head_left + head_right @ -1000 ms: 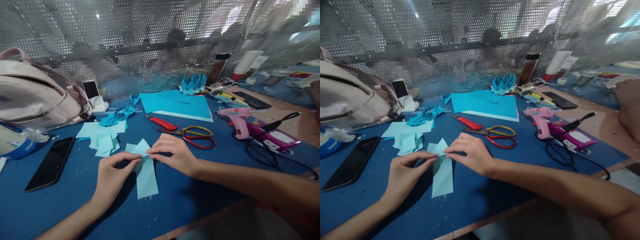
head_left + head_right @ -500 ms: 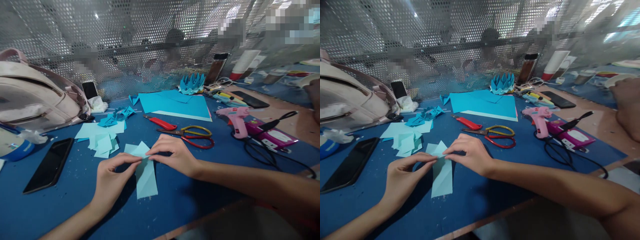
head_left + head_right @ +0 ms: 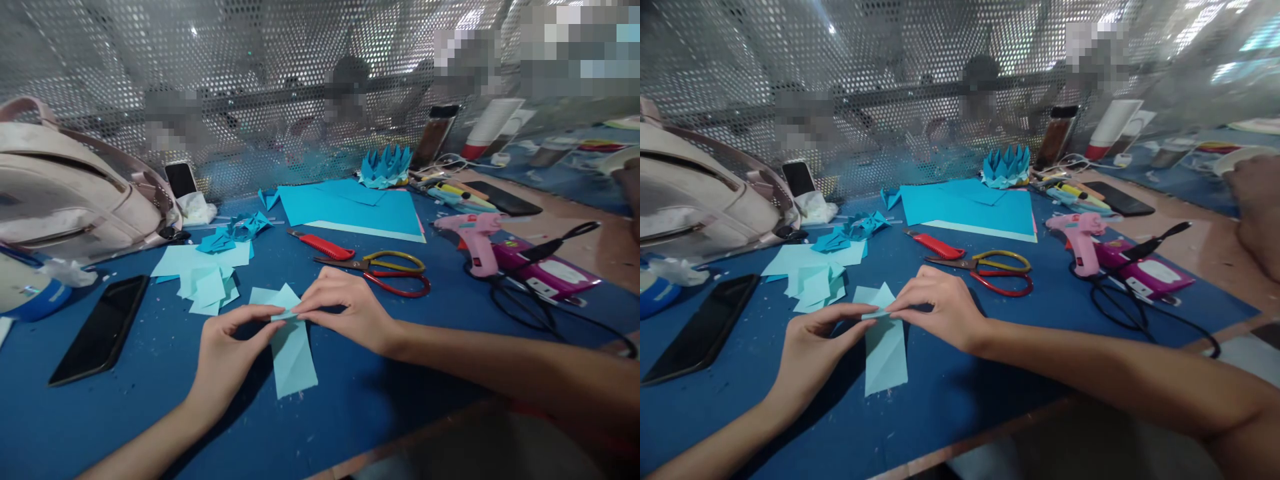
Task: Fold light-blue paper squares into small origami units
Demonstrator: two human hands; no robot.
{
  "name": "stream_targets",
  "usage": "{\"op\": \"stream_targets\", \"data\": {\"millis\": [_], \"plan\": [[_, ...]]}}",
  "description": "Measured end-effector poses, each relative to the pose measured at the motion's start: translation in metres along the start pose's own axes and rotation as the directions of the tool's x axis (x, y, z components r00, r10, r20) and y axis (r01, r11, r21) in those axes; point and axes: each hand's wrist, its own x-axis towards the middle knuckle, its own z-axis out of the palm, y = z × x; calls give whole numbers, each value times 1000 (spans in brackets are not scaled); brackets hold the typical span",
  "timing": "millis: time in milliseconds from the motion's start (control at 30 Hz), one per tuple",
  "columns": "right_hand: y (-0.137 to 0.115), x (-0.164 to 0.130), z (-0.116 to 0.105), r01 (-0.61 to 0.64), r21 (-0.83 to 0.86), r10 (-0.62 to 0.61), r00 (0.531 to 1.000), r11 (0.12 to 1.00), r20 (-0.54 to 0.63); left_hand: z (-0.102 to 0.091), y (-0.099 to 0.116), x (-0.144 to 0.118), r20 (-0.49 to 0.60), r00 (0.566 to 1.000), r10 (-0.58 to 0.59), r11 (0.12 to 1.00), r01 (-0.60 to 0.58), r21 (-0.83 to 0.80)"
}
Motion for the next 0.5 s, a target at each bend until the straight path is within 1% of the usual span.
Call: {"op": "stream_targets", "data": {"millis": [233, 333, 500], "plan": [[-1, 0, 2, -71, 33, 71, 997, 997, -5, -2, 2, 0, 6, 1000, -22, 999, 23, -42], [-1, 1, 2, -77, 39, 77, 997, 996, -1, -1, 1, 1, 3, 1000, -27, 999, 27, -45], [-1, 1, -1, -77, 5, 77, 997, 997, 5, 1, 1, 2, 8, 1000, -30, 999, 31, -43]]}}
